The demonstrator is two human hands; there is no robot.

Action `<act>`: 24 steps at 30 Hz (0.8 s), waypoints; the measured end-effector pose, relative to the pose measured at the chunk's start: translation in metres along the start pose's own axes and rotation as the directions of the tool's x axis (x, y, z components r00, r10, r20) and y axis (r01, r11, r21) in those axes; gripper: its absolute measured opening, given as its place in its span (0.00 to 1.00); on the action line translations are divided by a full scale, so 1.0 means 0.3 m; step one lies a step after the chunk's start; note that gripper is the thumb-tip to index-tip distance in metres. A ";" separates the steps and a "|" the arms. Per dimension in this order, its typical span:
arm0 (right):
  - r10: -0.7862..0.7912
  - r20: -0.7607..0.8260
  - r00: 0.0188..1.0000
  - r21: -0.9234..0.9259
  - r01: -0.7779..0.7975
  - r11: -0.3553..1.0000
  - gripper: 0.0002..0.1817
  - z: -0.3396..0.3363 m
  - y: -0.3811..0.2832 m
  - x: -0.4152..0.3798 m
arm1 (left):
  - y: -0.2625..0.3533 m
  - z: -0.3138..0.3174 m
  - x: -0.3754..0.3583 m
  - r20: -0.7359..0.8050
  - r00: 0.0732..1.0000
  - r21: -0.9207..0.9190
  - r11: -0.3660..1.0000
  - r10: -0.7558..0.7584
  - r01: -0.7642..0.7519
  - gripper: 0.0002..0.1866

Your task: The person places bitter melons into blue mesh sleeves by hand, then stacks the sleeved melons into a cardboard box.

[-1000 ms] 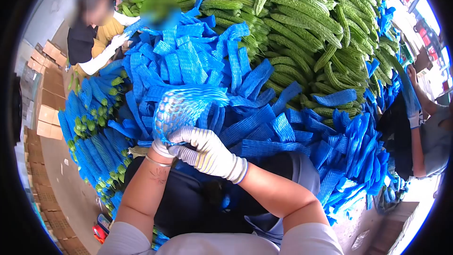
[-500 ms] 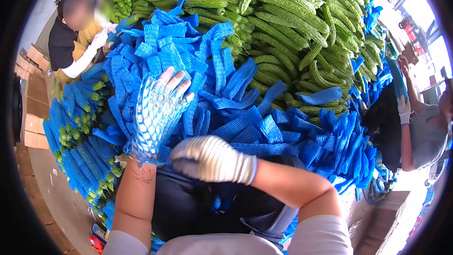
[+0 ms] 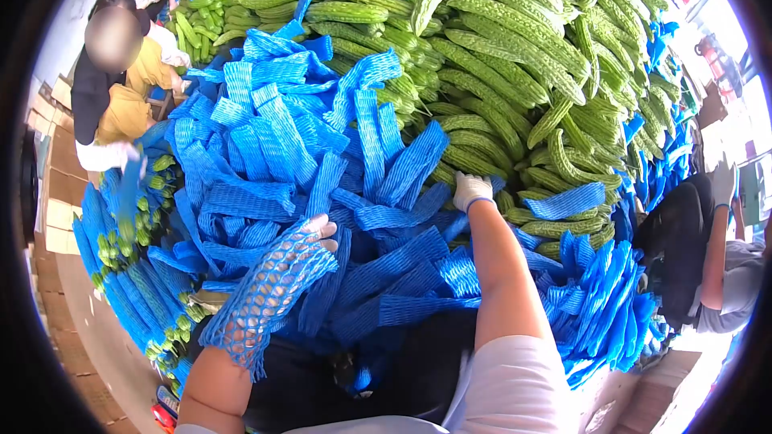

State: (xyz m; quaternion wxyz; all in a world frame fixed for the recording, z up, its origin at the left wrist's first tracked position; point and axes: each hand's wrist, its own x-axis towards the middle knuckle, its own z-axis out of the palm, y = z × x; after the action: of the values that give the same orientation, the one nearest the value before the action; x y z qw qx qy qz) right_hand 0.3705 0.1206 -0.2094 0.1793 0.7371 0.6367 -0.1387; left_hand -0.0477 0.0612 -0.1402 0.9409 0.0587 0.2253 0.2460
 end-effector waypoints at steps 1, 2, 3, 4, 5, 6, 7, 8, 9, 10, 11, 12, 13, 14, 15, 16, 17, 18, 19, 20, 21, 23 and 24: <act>-0.021 -0.017 1.000 -0.034 0.020 0.999 0.27 0.018 0.015 0.012 | 0.009 -0.057 0.016 0.307 0.935 -0.272 0.925 -0.179 0.267 0.26; -0.042 -0.035 0.999 -0.067 0.040 0.997 0.25 0.030 0.026 0.020 | 0.002 0.071 0.020 0.303 0.935 -0.273 0.924 -0.182 0.268 0.26; -0.052 -0.049 0.997 -0.046 0.050 0.998 0.22 -0.014 0.030 0.007 | -0.004 0.315 0.031 -0.300 0.948 0.084 0.987 -0.104 0.135 0.26; -0.058 -0.060 0.996 -0.027 0.057 0.998 0.18 -0.088 0.039 -0.037 | -0.014 0.449 0.037 -0.722 0.658 0.446 0.871 0.213 0.207 0.27; -0.022 -0.201 0.979 0.085 0.039 0.996 0.16 -0.160 0.046 -0.087 | -0.022 0.396 0.031 -0.718 0.665 0.446 0.869 0.207 0.212 0.27; 0.011 -0.379 0.925 0.264 0.097 0.960 0.17 -0.160 0.098 -0.087 | -0.025 0.319 0.023 -0.244 0.953 0.348 0.933 0.182 -0.089 0.27; 0.060 -0.381 0.923 0.482 0.143 0.865 0.20 -0.163 0.158 -0.106 | -0.037 0.247 0.024 0.307 0.921 0.085 0.957 0.240 -0.277 0.26; 0.107 -0.375 0.921 0.669 0.189 0.719 0.23 -0.203 0.182 -0.150 | -0.045 0.263 0.028 0.321 0.918 0.082 0.959 0.233 -0.272 0.26; 0.117 -0.383 0.916 0.662 0.184 0.726 0.23 -0.243 0.199 -0.195 | -0.052 0.283 0.028 0.285 0.927 0.119 0.951 0.243 -0.285 0.26; 0.134 -0.407 0.903 0.855 0.325 0.404 0.26 -0.336 0.179 -0.278 | -0.059 0.318 0.023 0.248 0.934 0.157 0.941 0.255 -0.299 0.26; 0.157 -0.426 0.891 0.903 0.429 0.019 0.30 -0.412 0.157 -0.358 | -0.070 0.353 0.011 0.211 0.940 0.195 0.931 0.269 -0.310 0.26; 0.069 -0.481 0.874 0.843 0.483 -0.237 0.29 -0.461 0.144 -0.418 | -0.080 0.394 -0.005 0.174 0.943 0.234 0.918 0.285 -0.321 0.26; 0.026 -0.512 0.859 0.790 0.483 -0.377 0.28 -0.516 0.111 -0.480 | -0.088 0.434 -0.027 0.136 0.942 0.274 0.902 0.306 -0.333 0.26; -0.016 -0.548 0.837 0.723 0.464 -0.512 0.28 -0.566 0.070 -0.536 | -0.094 0.474 -0.054 0.098 0.938 0.314 0.884 0.332 -0.345 0.27; -0.018 -0.557 0.830 0.721 0.473 -0.507 0.28 -0.600 0.028 -0.585 | -0.101 0.512 -0.085 0.058 0.931 0.353 0.864 0.362 -0.358 0.27; -0.041 -0.526 0.850 0.625 0.353 -0.696 0.29 -0.628 -0.019 -0.629 | -0.107 0.547 -0.117 0.017 0.918 0.391 0.843 0.396 -0.370 0.27; -0.078 -0.498 0.864 0.493 0.208 -0.845 0.31 -0.655 -0.071 -0.671 | -0.111 0.577 -0.150 -0.025 0.901 0.429 0.819 0.433 -0.382 0.27; -0.042 -0.430 0.902 0.477 0.187 -0.859 0.26 -0.681 -0.131 -0.715 | -0.115 0.600 -0.183 -0.070 0.879 0.465 0.795 0.472 -0.389 0.27; -0.177 -0.440 0.880 0.656 0.180 -0.733 0.24 -0.699 -0.149 -0.749 | -0.113 0.620 -0.210 -0.033 0.871 0.540 0.742 0.490 -0.397 0.28; -0.311 -0.418 0.853 0.799 0.183 -0.572 0.23 -0.709 -0.170 -0.776 | -0.086 0.619 -0.232 -0.013 0.874 0.663 0.659 0.486 -0.357 0.29; -0.409 -0.324 0.853 0.931 0.211 -0.298 0.23 -0.716 -0.192 -0.791 | -0.083 0.632 -0.260 0.007 0.871 0.667 0.646 0.492 -0.370 0.29; -0.444 -0.335 0.831 0.881 0.443 0.166 0.26 -0.736 -0.278 -0.876 | -0.086 0.694 -0.304 -0.015 0.847 0.760 0.557 0.532 -0.336 0.32; -0.491 -0.372 0.788 0.721 0.578 0.381 0.27 -0.728 -0.303 -0.884 | -0.076 0.654 -0.300 0.005 0.835 0.810 0.488 0.551 -0.326 0.31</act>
State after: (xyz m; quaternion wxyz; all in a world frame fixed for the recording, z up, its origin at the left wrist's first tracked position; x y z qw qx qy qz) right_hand 0.2355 -0.0075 0.0935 -0.2606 0.4943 0.7114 -0.4262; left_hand -0.0188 -0.0027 0.0654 0.6844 0.4866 0.4055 0.3611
